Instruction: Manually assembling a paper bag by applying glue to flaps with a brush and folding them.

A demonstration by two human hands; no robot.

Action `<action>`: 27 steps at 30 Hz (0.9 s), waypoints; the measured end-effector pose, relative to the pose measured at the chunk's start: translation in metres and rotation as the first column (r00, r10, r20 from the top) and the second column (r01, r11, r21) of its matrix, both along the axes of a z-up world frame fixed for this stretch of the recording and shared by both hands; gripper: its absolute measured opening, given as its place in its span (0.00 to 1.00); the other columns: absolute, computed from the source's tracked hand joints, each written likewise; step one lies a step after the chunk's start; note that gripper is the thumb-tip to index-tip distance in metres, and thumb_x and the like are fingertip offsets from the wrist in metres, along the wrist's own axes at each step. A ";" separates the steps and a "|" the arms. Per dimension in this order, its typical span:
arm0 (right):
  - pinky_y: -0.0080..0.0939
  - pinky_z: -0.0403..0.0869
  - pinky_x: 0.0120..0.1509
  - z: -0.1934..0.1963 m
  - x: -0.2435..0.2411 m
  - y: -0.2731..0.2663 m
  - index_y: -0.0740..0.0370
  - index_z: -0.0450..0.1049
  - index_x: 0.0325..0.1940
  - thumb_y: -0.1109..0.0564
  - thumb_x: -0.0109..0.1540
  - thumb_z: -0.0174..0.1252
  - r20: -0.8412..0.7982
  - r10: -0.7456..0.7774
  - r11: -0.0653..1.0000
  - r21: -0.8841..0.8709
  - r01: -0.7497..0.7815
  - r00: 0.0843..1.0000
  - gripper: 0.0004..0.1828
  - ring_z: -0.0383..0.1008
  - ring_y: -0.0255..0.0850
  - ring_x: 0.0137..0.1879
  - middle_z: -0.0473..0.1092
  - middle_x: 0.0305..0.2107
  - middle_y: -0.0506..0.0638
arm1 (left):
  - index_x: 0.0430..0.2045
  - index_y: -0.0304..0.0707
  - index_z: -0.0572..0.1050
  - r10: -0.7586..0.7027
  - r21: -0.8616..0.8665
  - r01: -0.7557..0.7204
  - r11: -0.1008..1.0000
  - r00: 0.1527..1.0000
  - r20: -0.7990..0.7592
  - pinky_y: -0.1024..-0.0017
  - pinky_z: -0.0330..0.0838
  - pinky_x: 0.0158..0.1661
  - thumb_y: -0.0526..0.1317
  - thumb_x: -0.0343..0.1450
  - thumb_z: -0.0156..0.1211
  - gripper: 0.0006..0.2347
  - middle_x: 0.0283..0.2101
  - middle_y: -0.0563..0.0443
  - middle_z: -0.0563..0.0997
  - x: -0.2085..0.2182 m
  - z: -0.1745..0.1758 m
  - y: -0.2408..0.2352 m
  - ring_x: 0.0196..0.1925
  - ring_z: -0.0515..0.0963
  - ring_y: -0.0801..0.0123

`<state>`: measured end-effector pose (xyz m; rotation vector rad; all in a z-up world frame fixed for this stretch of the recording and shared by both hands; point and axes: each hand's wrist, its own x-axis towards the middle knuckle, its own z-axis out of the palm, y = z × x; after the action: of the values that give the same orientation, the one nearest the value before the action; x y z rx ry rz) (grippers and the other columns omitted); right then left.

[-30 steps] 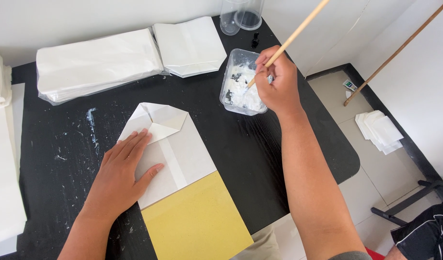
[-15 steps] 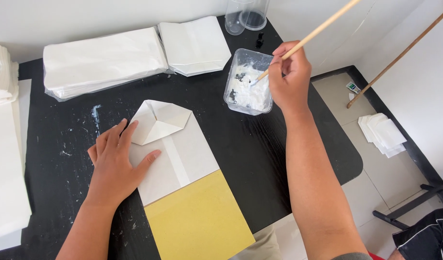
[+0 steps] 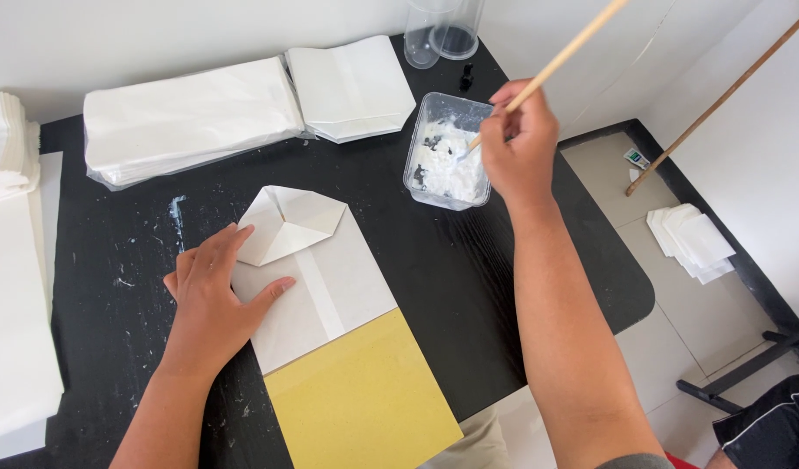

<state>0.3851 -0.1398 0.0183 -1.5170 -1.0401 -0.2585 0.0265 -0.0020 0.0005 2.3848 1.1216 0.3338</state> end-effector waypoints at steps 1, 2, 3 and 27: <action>0.32 0.64 0.31 0.000 0.003 0.000 0.60 0.67 0.42 0.69 0.64 0.47 -0.001 -0.001 1.000 0.001 0.001 1.000 0.08 0.60 0.32 0.27 0.61 0.28 0.47 | 0.63 0.54 0.66 -0.001 0.001 0.001 1.000 1.000 -0.001 0.55 0.47 0.59 0.56 0.63 0.64 0.32 0.69 0.57 0.65 0.000 0.000 0.001 0.67 0.57 0.57; 0.33 0.65 0.30 0.000 0.005 0.000 0.59 0.66 0.43 0.69 0.67 0.45 -0.075 -0.010 0.995 0.098 0.017 0.997 0.07 0.62 0.33 0.26 0.62 0.28 0.48 | 0.63 0.53 0.66 -0.007 0.015 0.007 1.000 1.000 0.005 0.54 0.48 0.59 0.57 0.63 0.65 0.32 0.69 0.57 0.66 -0.001 -0.001 0.002 0.67 0.58 0.56; 0.34 0.67 0.29 0.001 0.008 0.000 0.58 0.64 0.44 0.68 0.69 0.43 -0.149 -0.011 0.981 0.192 0.040 0.989 0.07 0.64 0.35 0.24 0.63 0.28 0.50 | 0.63 0.53 0.67 -0.012 0.029 0.012 0.999 1.000 0.011 0.54 0.48 0.59 0.58 0.62 0.65 0.33 0.68 0.58 0.66 -0.002 -0.002 0.002 0.67 0.59 0.55; 0.38 0.74 0.42 0.011 -0.078 0.020 0.54 0.65 0.46 0.61 0.66 0.55 -0.608 0.546 0.838 0.407 -0.363 0.576 0.07 0.70 0.44 0.33 0.71 0.34 0.52 | 0.58 0.34 0.69 -0.396 0.387 0.359 0.849 0.918 0.016 0.52 0.60 0.63 0.59 0.70 0.60 0.30 0.65 0.45 0.69 0.019 -0.025 -0.043 0.67 0.66 0.51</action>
<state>0.3070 -0.1193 0.0297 -0.9217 -0.6896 0.5399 0.0453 -0.0452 -0.0240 2.8200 0.5521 0.5588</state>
